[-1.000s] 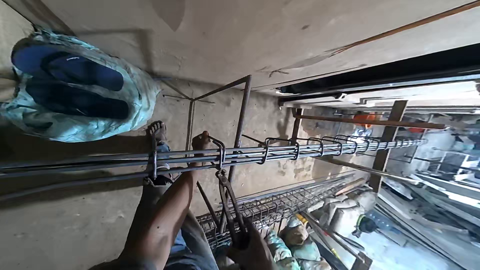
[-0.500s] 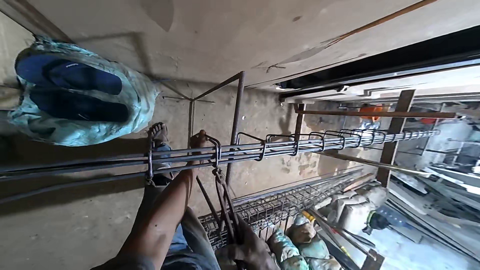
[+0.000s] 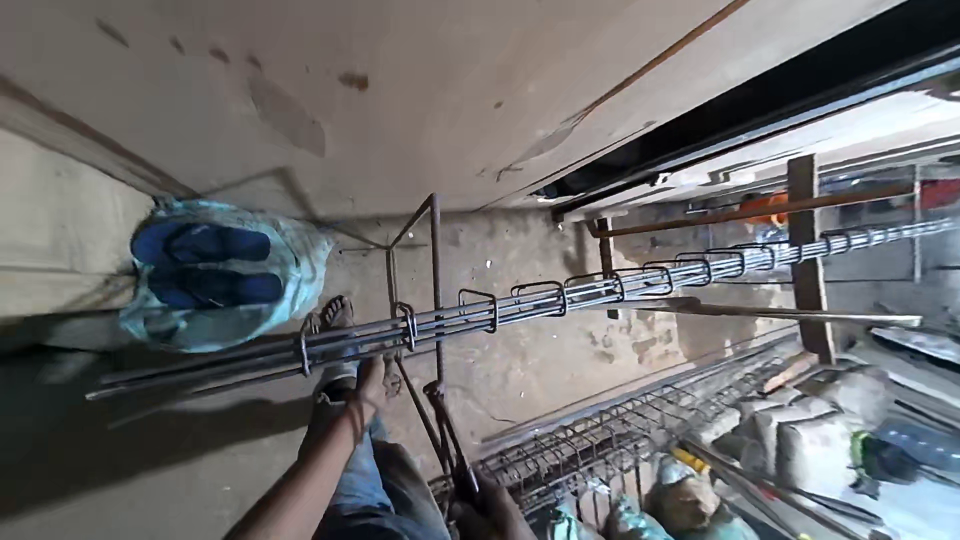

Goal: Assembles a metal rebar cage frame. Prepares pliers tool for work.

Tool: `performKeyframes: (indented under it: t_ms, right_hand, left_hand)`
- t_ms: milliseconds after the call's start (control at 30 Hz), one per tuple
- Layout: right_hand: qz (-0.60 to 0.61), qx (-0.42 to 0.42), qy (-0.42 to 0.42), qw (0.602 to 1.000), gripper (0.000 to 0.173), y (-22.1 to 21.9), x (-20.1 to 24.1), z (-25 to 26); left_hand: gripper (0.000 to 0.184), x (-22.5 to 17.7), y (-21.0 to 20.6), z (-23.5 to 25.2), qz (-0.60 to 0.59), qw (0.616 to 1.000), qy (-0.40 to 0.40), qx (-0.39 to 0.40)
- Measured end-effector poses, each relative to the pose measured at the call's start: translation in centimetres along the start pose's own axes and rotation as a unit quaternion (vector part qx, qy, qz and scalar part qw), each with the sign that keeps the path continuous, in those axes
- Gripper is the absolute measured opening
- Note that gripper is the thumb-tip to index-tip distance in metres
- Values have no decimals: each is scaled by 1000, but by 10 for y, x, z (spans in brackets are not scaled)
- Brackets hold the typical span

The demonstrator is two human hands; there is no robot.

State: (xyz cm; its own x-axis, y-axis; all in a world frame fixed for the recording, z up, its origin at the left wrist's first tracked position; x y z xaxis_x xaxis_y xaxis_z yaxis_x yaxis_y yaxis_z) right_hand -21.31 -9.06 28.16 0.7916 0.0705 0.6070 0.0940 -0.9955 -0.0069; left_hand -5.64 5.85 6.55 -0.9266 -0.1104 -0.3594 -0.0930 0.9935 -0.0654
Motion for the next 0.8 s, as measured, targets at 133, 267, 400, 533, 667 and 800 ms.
performKeyframes:
  t_ms: [133, 267, 400, 533, 667, 800]
  right_hand:
    - [17, 62, 37, 997, 28, -4, -4, -18]
    - [64, 127, 155, 978, 24, -5, -13, -24]
    - [7, 158, 252, 955, 19, 5, -2, -20]
    - [-50, 105, 313, 942, 20, 8, 19, -14]
    - [-197, 35, 310, 929, 20, 20, 30, 0]
    - [-194, -33, 305, 932, 21, 34, -6, 48]
  left_hand:
    - [46, -21, 15, -140, -107, 943, -120, 292]
    - [42, -41, 24, -222, -66, 897, -198, 390]
    - [33, -70, 19, -258, 191, 814, -382, 394]
    - [20, -71, 11, -277, 376, 628, -636, 245]
    - [24, -83, 7, -286, 547, 440, -710, 51]
    - [22, -106, 21, -285, 550, 601, -572, -90]
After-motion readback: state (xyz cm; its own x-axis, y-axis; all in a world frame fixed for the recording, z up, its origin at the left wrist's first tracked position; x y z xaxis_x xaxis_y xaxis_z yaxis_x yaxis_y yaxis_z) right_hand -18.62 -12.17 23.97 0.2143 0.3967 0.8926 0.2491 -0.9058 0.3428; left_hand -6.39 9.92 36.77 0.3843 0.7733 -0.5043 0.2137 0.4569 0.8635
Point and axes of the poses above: each hand's wrist, its own z-axis towards the middle knuckle, its own y-axis out of the back of the hand, x = y × z, the point moved 4 cm from there along z, towards the middle knuckle, and after that the axes turned 2 degrees about z, right-handed, at the moved point
